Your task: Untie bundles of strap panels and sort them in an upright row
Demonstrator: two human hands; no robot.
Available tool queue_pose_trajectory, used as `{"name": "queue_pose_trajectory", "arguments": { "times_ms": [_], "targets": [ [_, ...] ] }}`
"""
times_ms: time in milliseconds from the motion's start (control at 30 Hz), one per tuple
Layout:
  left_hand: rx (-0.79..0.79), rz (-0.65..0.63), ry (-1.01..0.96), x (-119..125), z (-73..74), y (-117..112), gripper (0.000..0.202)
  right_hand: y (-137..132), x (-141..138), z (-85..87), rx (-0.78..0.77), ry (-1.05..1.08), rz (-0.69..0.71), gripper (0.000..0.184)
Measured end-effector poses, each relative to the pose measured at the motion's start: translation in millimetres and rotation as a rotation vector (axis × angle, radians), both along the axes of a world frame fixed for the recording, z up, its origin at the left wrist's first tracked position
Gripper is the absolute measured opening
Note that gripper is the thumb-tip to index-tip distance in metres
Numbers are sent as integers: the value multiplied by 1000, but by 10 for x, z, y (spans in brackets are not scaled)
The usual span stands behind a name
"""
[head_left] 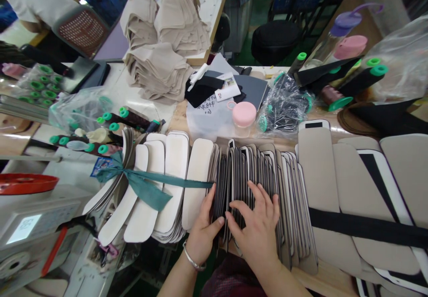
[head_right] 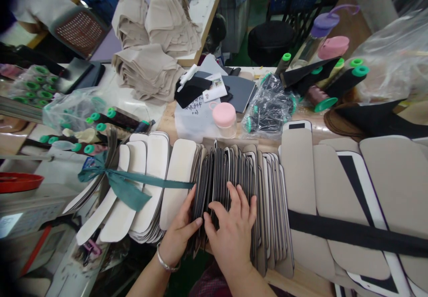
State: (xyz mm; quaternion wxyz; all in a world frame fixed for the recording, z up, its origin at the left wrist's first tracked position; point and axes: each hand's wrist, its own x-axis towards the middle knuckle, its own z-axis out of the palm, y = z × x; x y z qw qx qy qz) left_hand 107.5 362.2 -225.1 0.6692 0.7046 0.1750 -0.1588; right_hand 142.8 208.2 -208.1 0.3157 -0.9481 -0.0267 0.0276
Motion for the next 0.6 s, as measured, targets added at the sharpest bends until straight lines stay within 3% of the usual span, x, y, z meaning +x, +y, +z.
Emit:
{"name": "queue_pose_trajectory", "arguments": {
  "times_ms": [233,467,600],
  "targets": [
    [-36,16,-8,-21,-35,-1,73,40,-25,-18,8,2,-20,23],
    [-36,24,-4,-28,-3,19,71,26,-16,-21,26,-3,43,9],
    [-10,22,1,-16,12,28,71,31,-8,-17,34,-5,45,13]
  ]
}}
